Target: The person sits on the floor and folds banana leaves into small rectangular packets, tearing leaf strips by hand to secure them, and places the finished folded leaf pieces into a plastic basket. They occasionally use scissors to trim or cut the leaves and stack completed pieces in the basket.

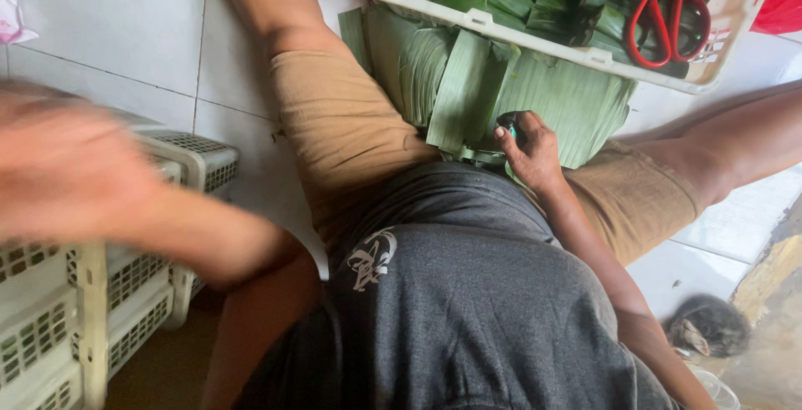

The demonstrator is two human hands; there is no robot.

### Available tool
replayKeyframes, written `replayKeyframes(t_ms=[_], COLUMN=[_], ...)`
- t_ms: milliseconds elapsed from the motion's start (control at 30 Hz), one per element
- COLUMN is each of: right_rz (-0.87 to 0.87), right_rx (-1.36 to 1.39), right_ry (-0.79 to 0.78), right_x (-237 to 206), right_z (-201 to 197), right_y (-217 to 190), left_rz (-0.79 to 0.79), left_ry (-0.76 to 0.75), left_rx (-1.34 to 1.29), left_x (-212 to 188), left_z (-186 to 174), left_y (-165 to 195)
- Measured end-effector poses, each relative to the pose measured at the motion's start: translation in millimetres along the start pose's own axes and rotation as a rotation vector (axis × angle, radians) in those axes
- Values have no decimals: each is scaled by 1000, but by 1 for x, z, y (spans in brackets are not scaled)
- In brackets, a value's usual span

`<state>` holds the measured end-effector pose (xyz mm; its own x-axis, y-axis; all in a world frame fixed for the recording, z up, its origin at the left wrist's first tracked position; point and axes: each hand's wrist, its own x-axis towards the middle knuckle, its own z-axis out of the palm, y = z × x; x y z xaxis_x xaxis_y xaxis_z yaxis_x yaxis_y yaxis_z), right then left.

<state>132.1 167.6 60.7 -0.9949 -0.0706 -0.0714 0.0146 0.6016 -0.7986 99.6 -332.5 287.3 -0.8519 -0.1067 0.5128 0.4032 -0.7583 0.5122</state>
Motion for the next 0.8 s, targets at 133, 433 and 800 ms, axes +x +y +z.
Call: replayKeyframes(t_ms=[133,433,800], right_rz=[-113,44,-1], right_rx=[55,199,81], right_ry=[42,-26,56], right_x=[-6,-22,-23], right_z=[-1,-3,9], right_y=[-3,-1,16], left_rz=[-467,-567,-636], left_ry=[30,-332,-275], left_rx=[829,1806,1851], left_x=[-21,-67,-65], left_z=[-33,-97,-79], left_y=[-174,-351,-363])
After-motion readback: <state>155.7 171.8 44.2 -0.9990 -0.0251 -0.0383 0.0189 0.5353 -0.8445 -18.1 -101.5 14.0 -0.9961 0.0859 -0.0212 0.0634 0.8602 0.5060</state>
